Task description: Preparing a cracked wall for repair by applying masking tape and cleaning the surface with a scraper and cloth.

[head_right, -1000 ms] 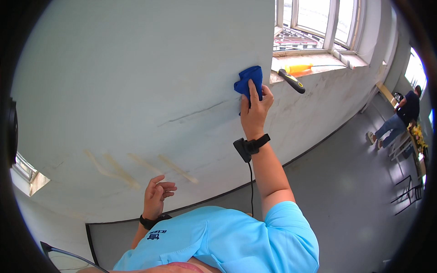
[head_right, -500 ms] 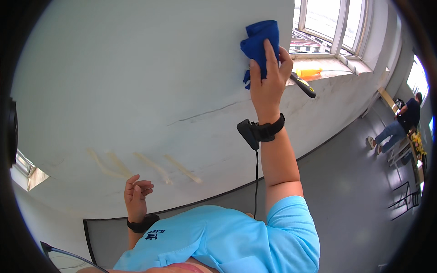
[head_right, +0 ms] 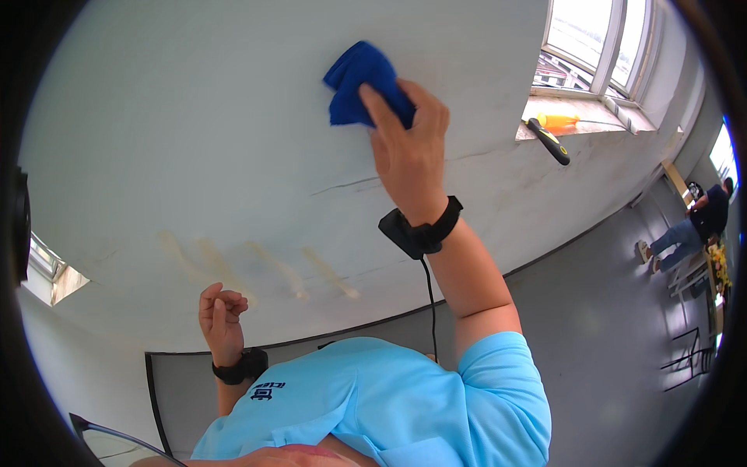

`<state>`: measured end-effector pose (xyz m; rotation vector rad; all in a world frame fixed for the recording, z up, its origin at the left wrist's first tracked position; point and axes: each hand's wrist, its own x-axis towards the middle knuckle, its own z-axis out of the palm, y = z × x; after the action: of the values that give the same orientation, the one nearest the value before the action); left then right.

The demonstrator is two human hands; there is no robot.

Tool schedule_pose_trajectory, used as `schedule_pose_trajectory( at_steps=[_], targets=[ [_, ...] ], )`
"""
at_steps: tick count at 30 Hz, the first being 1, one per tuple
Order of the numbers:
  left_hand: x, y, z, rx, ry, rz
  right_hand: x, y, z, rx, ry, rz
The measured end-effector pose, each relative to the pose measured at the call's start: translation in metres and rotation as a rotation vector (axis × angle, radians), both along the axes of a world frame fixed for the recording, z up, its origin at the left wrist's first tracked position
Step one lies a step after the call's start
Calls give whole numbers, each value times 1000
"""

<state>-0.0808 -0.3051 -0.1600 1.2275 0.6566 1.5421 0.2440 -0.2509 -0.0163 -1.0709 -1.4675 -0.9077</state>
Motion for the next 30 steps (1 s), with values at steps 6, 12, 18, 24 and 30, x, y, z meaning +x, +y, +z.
schedule_pose_trajectory(
  at_steps=[6, 12, 18, 24, 30],
  targets=[
    [-1, -1, 2, 3, -4, 13, -22, 8, -20, 11, -122, 30],
    [-2, -2, -5, -32, -11, 37, -45, 1, -62, -173, -306, 133],
    [1, -2, -5, -24, -19, -9, -58, -11, -79, -251, -356, 235],
    [-3, -8, -8, 2, -15, -6, -63, -12, -94, -316, -311, 225],
    [-1, -11, -10, -43, -48, -15, -58, -13, -108, -345, -347, 199]
  ],
)
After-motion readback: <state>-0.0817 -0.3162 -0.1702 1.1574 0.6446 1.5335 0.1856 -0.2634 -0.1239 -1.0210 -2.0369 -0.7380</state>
